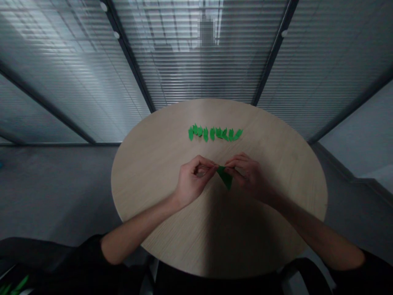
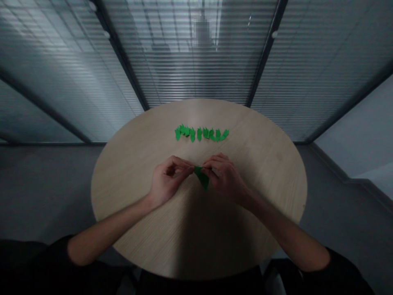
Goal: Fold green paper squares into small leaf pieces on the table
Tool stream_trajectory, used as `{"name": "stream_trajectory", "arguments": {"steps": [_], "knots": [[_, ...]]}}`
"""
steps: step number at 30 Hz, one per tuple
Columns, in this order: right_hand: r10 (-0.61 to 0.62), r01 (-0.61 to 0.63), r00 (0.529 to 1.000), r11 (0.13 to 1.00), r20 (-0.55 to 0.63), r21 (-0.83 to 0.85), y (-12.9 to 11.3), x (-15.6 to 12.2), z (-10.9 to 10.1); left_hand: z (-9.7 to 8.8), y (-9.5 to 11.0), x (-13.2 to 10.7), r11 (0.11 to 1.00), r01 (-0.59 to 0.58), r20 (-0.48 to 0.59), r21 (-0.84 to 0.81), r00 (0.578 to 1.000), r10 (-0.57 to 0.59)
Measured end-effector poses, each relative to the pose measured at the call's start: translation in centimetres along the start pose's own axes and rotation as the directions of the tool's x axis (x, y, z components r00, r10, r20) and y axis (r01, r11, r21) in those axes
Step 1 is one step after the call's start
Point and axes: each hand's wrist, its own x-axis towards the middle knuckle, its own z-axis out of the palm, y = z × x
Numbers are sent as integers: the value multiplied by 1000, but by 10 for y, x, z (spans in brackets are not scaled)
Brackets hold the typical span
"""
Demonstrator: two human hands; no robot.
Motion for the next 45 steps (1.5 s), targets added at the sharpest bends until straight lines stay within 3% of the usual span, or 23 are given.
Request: {"name": "stream_trajectory", "arguments": {"steps": [7, 14, 25, 36, 40, 45], "knots": [[40, -42, 998, 998, 40, 38, 1, 2, 1, 0, 1, 3, 996, 63, -23, -58, 998, -64], [-2, 2, 1000, 1000, 8, 15, 1, -1, 0, 2, 5, 2, 991, 65, -14, -114, 998, -67], [44, -45, 999, 996, 23, 79, 10, -1, 5, 0, -7, 6, 980, 103, 36, -171, 995, -98], [-11, 10, 1000, 1000, 20, 27, 7, 0, 2, -1, -3, 7, 970, 135, 59, -201, 990, -125], [29, -31, 998, 999, 50, 42, 9, -1, 4, -1, -4, 7, 972, 164, 112, -168, 983, -146], [115, -129, 990, 974, 84, 184, 7, -2, 7, -2, -6, 10, 952, 251, 154, -173, 962, -226]]}}
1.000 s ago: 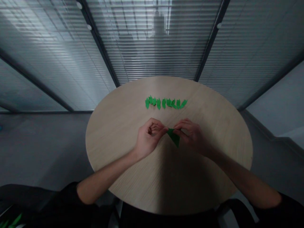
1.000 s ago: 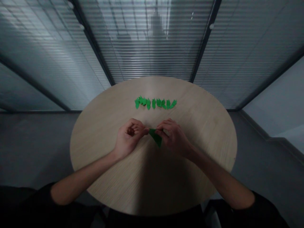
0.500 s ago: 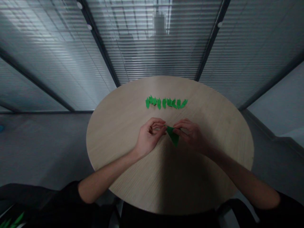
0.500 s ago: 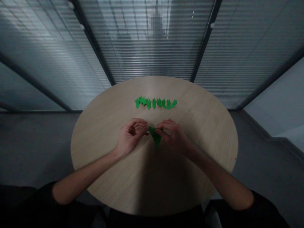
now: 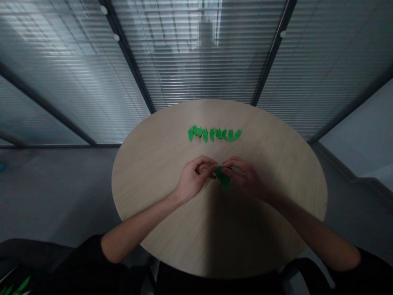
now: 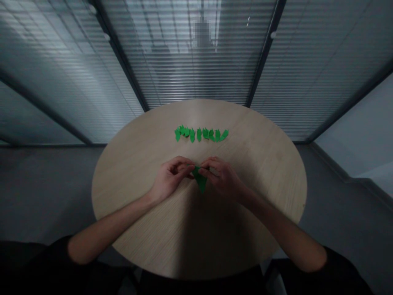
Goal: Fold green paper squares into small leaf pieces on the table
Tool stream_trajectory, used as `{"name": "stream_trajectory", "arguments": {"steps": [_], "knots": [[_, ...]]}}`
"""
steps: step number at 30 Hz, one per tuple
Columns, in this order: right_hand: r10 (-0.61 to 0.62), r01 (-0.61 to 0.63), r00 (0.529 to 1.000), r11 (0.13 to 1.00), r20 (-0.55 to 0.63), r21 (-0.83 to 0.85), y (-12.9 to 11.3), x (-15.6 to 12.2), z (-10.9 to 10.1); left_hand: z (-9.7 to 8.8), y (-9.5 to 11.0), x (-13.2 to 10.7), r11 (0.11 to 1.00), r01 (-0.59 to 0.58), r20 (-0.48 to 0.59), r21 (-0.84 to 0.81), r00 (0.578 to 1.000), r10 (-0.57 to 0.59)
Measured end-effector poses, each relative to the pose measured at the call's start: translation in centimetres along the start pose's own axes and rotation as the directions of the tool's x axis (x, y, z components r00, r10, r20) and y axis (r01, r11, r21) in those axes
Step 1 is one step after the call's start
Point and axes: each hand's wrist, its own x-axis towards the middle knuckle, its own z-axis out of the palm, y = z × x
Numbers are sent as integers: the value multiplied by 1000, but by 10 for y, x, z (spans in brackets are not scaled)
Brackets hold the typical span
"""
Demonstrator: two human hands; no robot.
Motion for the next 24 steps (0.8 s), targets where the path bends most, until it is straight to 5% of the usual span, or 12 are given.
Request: {"name": "stream_trajectory", "arguments": {"steps": [6, 12, 17, 24], "knots": [[179, -149, 977, 962, -117, 230, 1, -2, 1, -5, 2, 8, 952, 111, -98, -284, 985, -144], [12, 7, 993, 986, -114, 165, 3, -8, 9, 0, 6, 9, 837, 267, -93, -477, 932, -350], [-16, 25, 979, 999, -201, 40, -1, -10, 16, 2, 1, 7, 824, 328, -15, -462, 926, -377], [-96, 62, 977, 983, -193, -176, -13, -8, 6, -4, -10, 4, 927, 261, 51, -269, 965, -257]]}}
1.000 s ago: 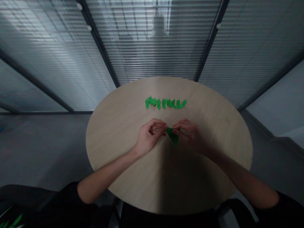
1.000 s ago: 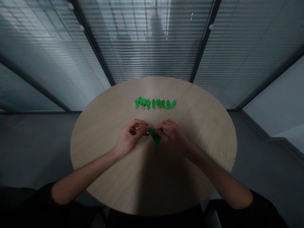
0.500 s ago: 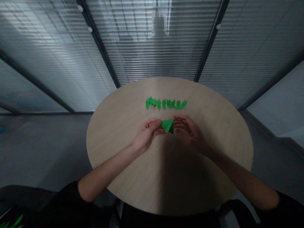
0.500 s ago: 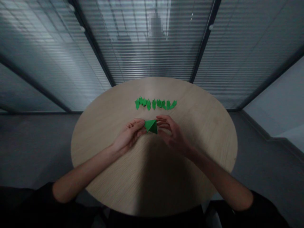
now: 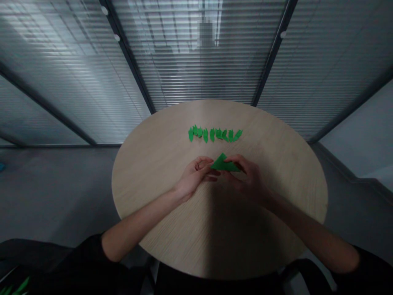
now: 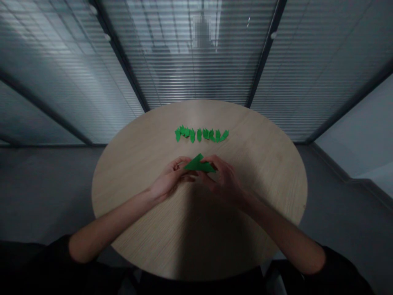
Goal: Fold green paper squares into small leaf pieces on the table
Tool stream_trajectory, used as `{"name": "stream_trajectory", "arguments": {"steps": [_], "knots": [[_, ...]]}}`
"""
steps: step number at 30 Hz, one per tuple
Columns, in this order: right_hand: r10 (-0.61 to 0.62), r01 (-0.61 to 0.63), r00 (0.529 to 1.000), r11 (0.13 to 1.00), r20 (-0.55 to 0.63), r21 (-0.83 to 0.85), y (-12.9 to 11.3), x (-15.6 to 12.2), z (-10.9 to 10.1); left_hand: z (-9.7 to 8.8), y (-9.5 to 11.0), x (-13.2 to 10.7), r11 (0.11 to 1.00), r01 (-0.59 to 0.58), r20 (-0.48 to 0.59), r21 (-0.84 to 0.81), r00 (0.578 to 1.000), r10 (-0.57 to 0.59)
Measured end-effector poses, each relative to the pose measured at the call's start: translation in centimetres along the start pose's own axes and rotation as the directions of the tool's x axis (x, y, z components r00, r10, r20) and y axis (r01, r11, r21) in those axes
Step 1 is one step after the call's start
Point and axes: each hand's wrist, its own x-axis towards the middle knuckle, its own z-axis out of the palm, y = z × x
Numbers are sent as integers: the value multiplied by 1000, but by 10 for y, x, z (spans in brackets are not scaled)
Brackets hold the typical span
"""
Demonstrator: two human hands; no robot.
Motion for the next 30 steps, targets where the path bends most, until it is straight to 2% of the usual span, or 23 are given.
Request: {"name": "stream_trajectory", "arguments": {"steps": [2, 3, 4, 6, 7, 9, 12, 20, 26, 30], "knots": [[-15, 15, 1000, 1000, -12, -7, -2, 1, -1, -1, -2, -1, 980, -122, 8, 158, 993, 122], [-20, 19, 1000, 1000, -17, -6, -2, 1, -1, -1, -2, -2, 942, -216, 7, 256, 975, 222], [-24, 24, 999, 1000, -22, -2, -2, 1, -1, 0, -2, -3, 878, -316, 15, 359, 943, 334], [-27, 27, 999, 1000, -23, 6, -2, 1, -1, 1, 0, -6, 694, -479, 71, 538, 846, 529], [-26, 27, 999, 1000, -20, 8, -2, 1, 0, 1, 1, -8, 607, -524, 121, 597, 807, 577], [-25, 25, 1000, 1000, -12, 4, -1, 1, 0, 2, 4, -12, 488, -582, 224, 650, 761, 608], [-38, 38, 999, 999, 6, 11, -1, 1, 0, 3, 7, -16, 407, -618, 296, 672, 728, 618], [-40, 39, 999, 998, 19, 55, -3, 2, -4, 4, 14, -15, 331, -703, 404, 630, 660, 633], [-9, 8, 1000, 998, 8, 57, 0, 1, -4, 3, 15, -15, 320, -676, 382, 664, 675, 631], [-78, 78, 997, 997, 15, 20, 0, 0, -2, 3, 13, -15, 306, -670, 386, 676, 676, 628]]}}
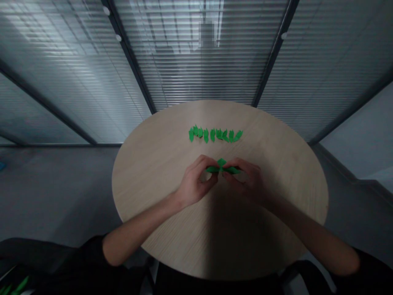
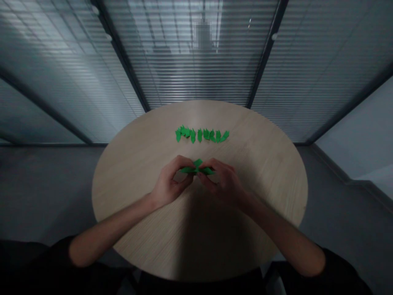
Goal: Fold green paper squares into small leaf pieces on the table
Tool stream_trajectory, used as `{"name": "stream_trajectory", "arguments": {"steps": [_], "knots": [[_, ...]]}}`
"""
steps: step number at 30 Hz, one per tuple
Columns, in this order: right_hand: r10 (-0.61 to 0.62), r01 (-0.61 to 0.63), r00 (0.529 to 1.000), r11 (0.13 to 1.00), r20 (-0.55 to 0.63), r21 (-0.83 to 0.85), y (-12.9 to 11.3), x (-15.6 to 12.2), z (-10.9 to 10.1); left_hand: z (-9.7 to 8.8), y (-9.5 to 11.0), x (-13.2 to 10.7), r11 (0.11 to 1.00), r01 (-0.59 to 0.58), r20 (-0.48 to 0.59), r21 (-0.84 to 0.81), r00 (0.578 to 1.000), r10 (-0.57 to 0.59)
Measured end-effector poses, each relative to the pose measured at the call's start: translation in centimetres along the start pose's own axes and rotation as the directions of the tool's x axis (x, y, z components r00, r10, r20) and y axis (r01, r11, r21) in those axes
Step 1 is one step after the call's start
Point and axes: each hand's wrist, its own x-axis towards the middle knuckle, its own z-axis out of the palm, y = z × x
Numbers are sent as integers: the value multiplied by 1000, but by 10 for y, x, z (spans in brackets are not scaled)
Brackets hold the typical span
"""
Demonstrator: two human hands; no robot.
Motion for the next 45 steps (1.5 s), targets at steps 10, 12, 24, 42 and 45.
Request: {"name": "stream_trajectory", "arguments": {"steps": [10, 12, 24, 42, 45], "knots": [[16, -17, 1000, 999, -5, -37, 3, 2, 0, 2, -2, -2, 996, 91, -26, 9, 996, -91], [0, -1, 1000, 999, -15, -51, 3, 3, 0, 2, -1, -2, 997, 79, -14, 5, 997, -79], [-152, 143, 981, 987, -121, -75, 10, -3, 0, 8, -5, -9, 917, 297, 48, -266, 954, -296], [-131, 131, 984, 991, -120, -3, 9, 0, 0, 9, -2, -6, 899, 281, -50, -335, 948, -315], [-115, 118, 984, 993, -137, 8, 6, 2, 1, 8, -2, -6, 905, 267, -47, -330, 953, -298]]}}
